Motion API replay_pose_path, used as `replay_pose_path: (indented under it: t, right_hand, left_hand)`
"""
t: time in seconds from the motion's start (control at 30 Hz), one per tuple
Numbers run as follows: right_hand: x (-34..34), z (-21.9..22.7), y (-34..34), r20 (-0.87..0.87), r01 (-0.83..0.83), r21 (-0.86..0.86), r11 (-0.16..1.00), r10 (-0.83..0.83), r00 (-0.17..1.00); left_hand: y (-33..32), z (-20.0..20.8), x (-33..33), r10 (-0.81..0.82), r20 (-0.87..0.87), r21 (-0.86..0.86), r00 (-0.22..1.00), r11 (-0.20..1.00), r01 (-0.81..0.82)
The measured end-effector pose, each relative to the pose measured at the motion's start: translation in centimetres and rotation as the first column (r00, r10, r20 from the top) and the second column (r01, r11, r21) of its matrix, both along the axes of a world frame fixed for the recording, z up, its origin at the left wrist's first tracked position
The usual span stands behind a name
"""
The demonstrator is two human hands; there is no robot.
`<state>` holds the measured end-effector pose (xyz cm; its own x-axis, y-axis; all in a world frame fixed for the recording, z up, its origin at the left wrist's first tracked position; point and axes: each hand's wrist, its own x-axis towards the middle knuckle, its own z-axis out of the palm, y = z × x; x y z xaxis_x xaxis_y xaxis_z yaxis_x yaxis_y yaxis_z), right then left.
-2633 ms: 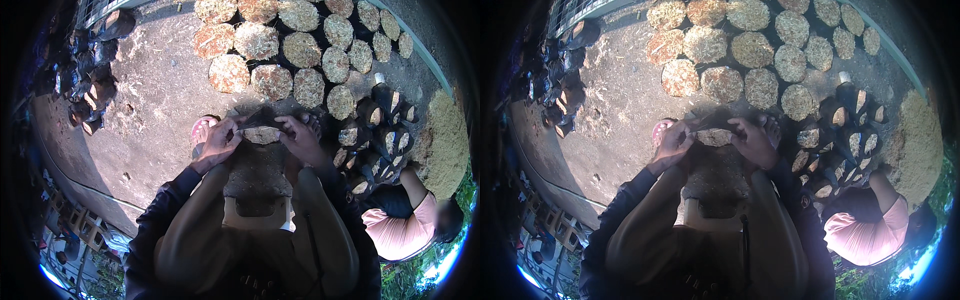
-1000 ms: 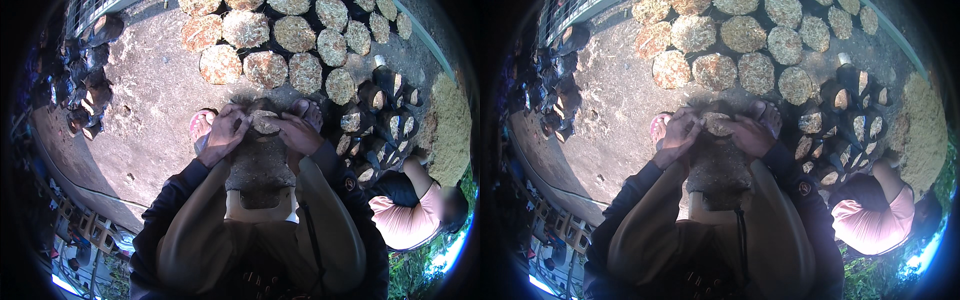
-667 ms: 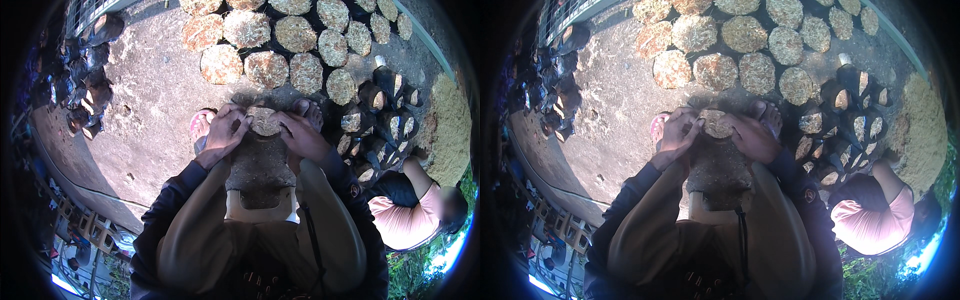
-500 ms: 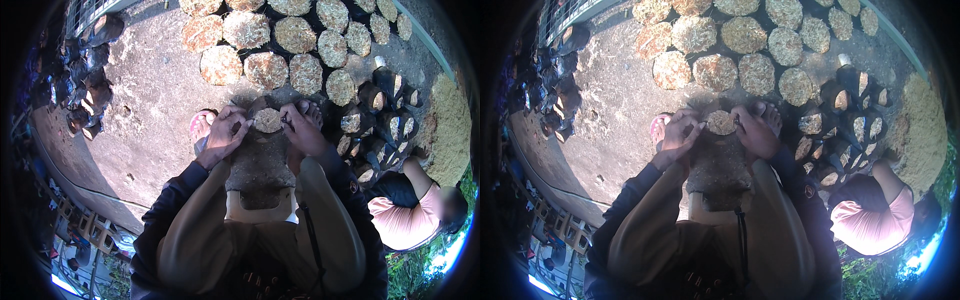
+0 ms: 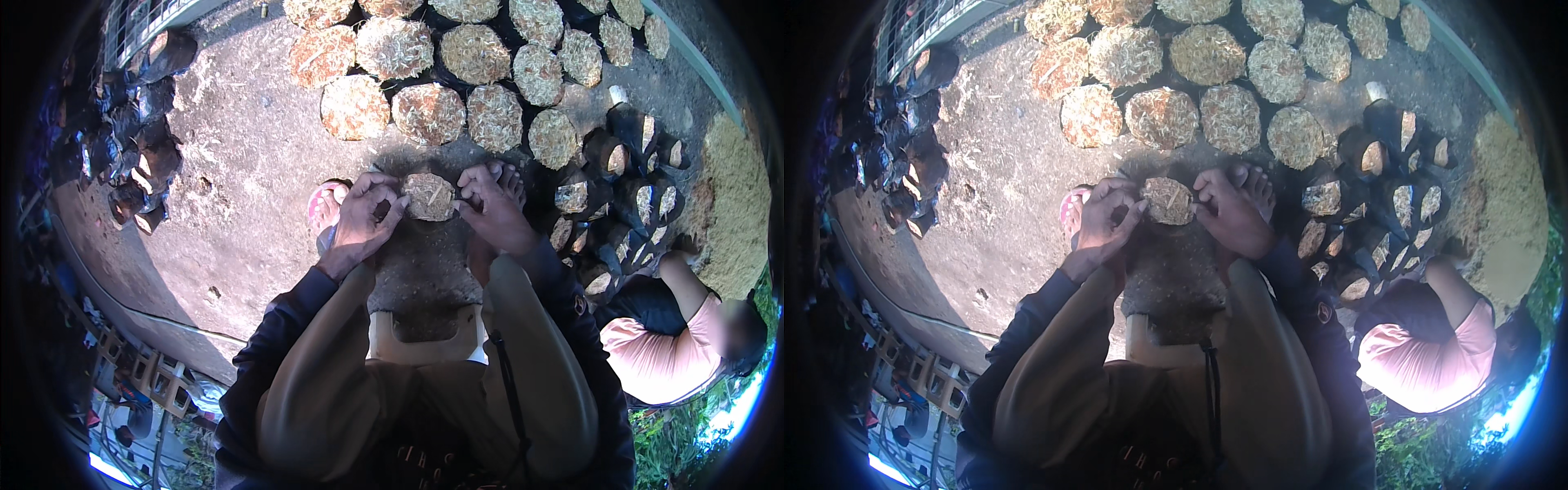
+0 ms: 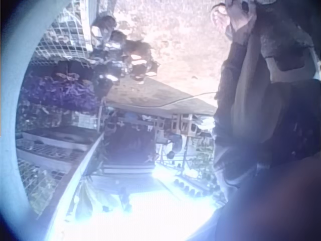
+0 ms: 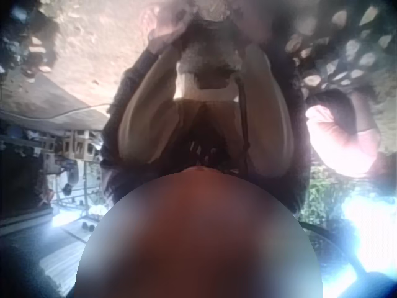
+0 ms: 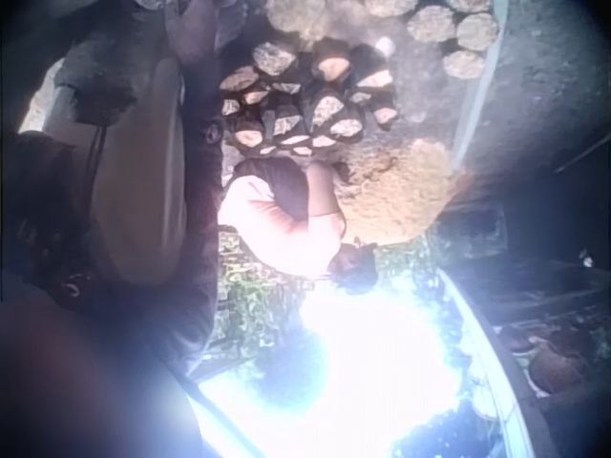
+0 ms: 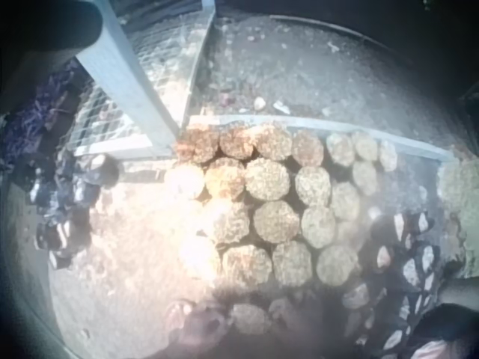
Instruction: The person scoops granular material into small black plastic bags, folds the tops, and places the filled bags on the ground. The person repeats this process continuously while seated.
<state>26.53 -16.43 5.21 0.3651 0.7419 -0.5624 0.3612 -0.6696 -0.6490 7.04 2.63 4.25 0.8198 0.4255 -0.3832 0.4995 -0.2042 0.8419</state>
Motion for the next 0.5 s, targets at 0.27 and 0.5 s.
replay_pose_path:
  t: [0.27, 0.5]
  right_hand:
    - [0.0, -1.0, -0.6, -0.17, 0.082, -0.029, 0.996, -0.086, 0.982]
    - [-0.6, -2.4, -1.2, 0.013, 0.005, -0.015, 1.0, -0.005, 1.0]
  left_hand:
    - [0.0, -0.5, -0.4, 0.015, -0.052, -0.019, 0.999, 1.0, -0.016]
    - [-0.1, -0.9, -0.7, 0.016, -0.076, -0.049, 0.997, 0.999, -0.02]
